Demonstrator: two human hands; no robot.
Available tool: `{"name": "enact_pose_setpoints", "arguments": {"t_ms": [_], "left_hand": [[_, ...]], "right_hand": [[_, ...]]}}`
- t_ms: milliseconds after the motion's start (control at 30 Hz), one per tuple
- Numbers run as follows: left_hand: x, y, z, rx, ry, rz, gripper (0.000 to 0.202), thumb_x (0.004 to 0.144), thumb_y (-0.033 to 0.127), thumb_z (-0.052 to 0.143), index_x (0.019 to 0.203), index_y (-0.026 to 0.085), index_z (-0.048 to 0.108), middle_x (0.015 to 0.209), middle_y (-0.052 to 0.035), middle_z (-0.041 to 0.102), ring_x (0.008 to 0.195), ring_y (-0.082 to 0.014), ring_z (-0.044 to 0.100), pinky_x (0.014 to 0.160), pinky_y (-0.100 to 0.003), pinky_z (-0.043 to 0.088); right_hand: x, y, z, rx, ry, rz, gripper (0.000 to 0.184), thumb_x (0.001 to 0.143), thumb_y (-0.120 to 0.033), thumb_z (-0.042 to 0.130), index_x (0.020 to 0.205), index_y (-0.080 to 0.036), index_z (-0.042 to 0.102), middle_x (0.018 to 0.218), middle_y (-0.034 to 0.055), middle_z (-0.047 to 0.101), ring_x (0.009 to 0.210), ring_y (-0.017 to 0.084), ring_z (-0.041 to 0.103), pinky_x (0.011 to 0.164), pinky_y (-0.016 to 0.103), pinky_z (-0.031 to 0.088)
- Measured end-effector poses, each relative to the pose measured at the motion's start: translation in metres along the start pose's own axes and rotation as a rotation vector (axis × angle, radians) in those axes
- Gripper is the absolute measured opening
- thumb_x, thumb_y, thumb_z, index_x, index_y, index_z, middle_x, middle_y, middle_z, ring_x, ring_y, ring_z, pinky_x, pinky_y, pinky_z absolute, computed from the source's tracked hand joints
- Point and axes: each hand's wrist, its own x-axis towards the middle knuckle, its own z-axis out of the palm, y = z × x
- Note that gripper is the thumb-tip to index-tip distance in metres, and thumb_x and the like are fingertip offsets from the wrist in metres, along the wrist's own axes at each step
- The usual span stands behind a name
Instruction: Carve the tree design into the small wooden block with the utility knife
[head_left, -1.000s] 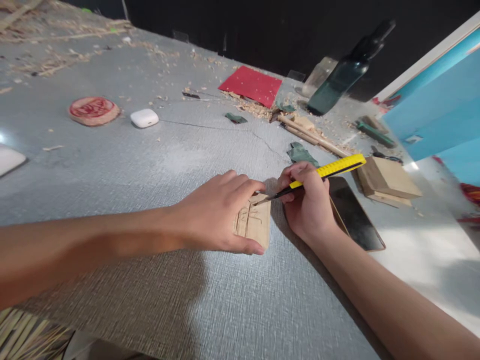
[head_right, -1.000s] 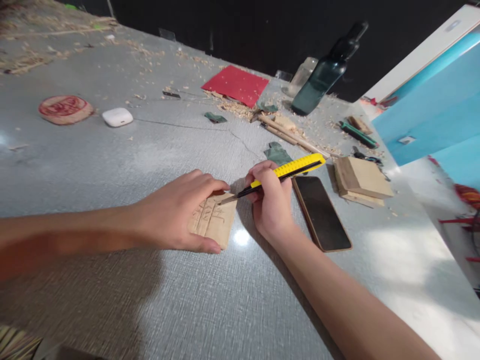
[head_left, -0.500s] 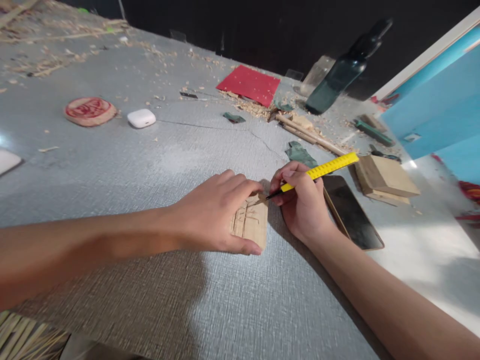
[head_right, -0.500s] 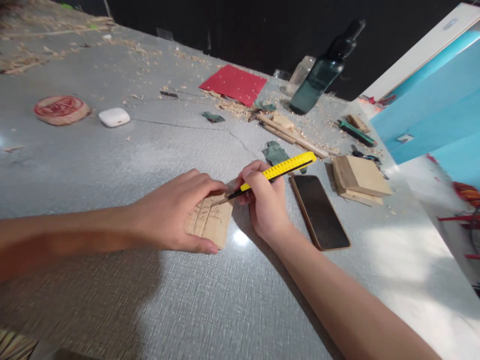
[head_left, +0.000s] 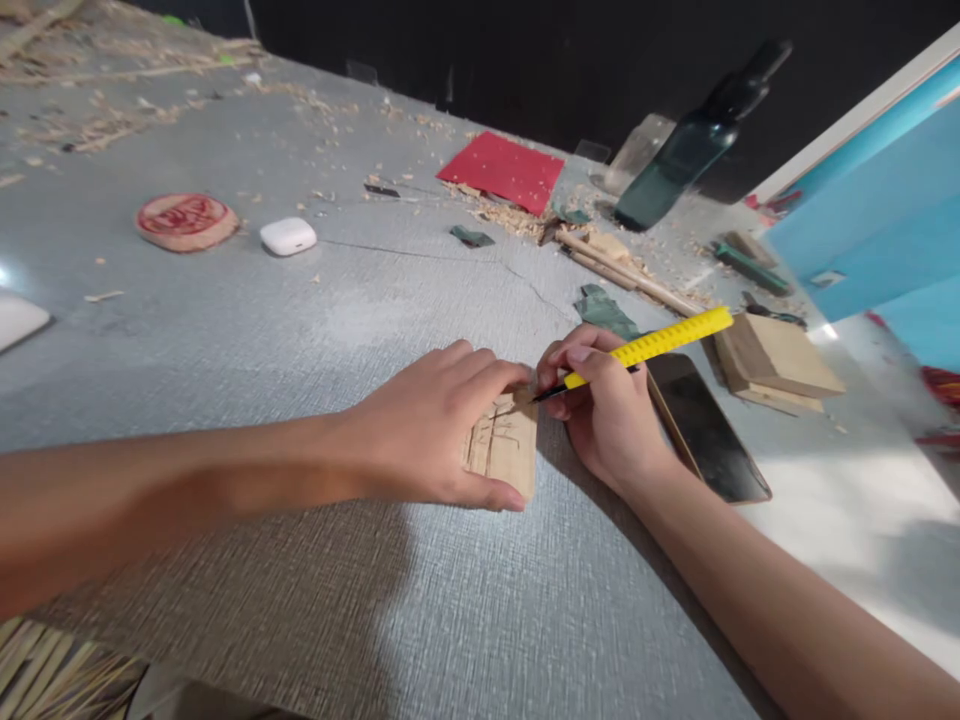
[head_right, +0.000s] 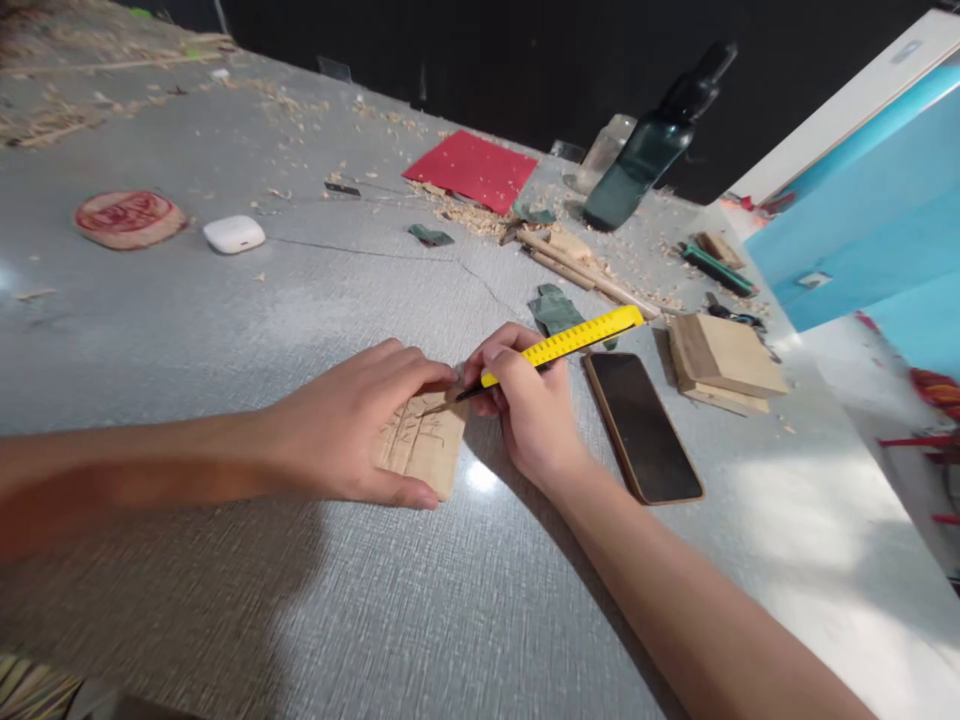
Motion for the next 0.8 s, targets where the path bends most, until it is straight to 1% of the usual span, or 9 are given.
{"name": "enact_pose_setpoints", "arguments": {"t_ms": [67,167,233,333,467,533,600,667,800], "left_hand": [[0.0005,0.0005,-0.0003,0.004,0.0,0.0,0.088,0.071,0.068,0.082,0.138,0.021,0.048,0.126,-0.0079,0.061,0.112,-0.0284,0.053,0.095,-0.044,0.044],[0.0014,0.0011,-0.0007,0.013,-0.002,-0.001,0.089,0.071,0.07,0.08,0.138,0.021,0.048,0.125,-0.0088,0.061,0.111,-0.0289,0.053,0.094,-0.044,0.045],[0.0016,0.0013,-0.0008,0.013,-0.004,-0.001,0.088,0.071,0.071,0.08,0.137,0.021,0.049,0.124,-0.0093,0.061,0.11,-0.0293,0.053,0.094,-0.044,0.045],[0.0013,0.0011,-0.0008,0.007,-0.001,-0.003,0.087,0.071,0.07,0.08,0.137,0.022,0.049,0.124,-0.0094,0.061,0.111,-0.0298,0.054,0.094,-0.044,0.045],[0.0007,0.001,-0.0008,0.001,0.0,-0.013,0.087,0.071,0.068,0.082,0.138,0.023,0.049,0.125,-0.0087,0.061,0.112,-0.0302,0.054,0.095,-0.045,0.045],[0.0008,0.0014,-0.001,-0.009,-0.003,-0.019,0.086,0.07,0.066,0.083,0.137,0.023,0.05,0.126,-0.0084,0.061,0.113,-0.0301,0.054,0.096,-0.046,0.045],[0.001,0.002,-0.0013,-0.025,-0.002,-0.023,0.086,0.07,0.066,0.083,0.138,0.024,0.051,0.126,-0.008,0.062,0.113,-0.0299,0.054,0.097,-0.046,0.045],[0.0016,0.0028,-0.0016,-0.036,-0.001,-0.025,0.086,0.07,0.066,0.083,0.138,0.025,0.051,0.126,-0.0075,0.062,0.113,-0.0296,0.054,0.096,-0.046,0.045],[0.0027,0.0038,-0.0019,-0.019,-0.008,-0.033,0.088,0.069,0.067,0.083,0.138,0.024,0.05,0.125,-0.008,0.061,0.113,-0.0298,0.054,0.096,-0.044,0.045]], "right_hand": [[-0.0005,0.0009,0.0006,-0.003,0.053,-0.005,0.014,0.081,-0.021,0.064,0.068,-0.019,0.061,0.06,0.0008,0.059,0.05,0.011,0.05,0.039,0.018,0.035],[0.0014,0.0023,0.0007,0.015,0.147,-0.051,0.014,0.08,-0.021,0.064,0.066,-0.019,0.059,0.059,0.0002,0.057,0.049,0.01,0.047,0.038,0.017,0.03],[0.0034,0.0027,0.0001,0.033,0.174,-0.074,0.016,0.079,-0.02,0.064,0.065,-0.019,0.057,0.058,-0.0004,0.055,0.049,0.009,0.045,0.038,0.016,0.028],[0.0046,0.0027,-0.0015,0.044,0.126,-0.056,0.016,0.08,-0.021,0.064,0.065,-0.019,0.058,0.058,-0.0004,0.055,0.05,0.009,0.045,0.038,0.016,0.029],[0.0011,0.0009,-0.002,0.005,0.008,-0.018,0.016,0.083,-0.022,0.064,0.067,-0.02,0.06,0.061,0.0007,0.06,0.054,0.011,0.051,0.04,0.017,0.036],[-0.0008,-0.0002,-0.0009,-0.011,-0.018,-0.005,0.017,0.082,-0.021,0.064,0.066,-0.02,0.06,0.063,0.0008,0.061,0.056,0.011,0.053,0.042,0.018,0.038],[-0.0015,-0.0008,0.0002,-0.014,0.012,0.0,0.017,0.082,-0.021,0.063,0.065,-0.021,0.059,0.061,0.0003,0.06,0.054,0.011,0.051,0.042,0.018,0.038],[-0.0007,-0.0003,0.0007,-0.01,0.074,0.0,0.017,0.081,-0.02,0.063,0.065,-0.021,0.059,0.059,-0.0002,0.058,0.051,0.01,0.049,0.04,0.018,0.036],[0.002,0.0024,-0.0007,0.009,0.15,-0.036,0.016,0.08,-0.019,0.062,0.065,-0.02,0.058,0.058,-0.0004,0.056,0.05,0.01,0.047,0.039,0.018,0.032]]}}
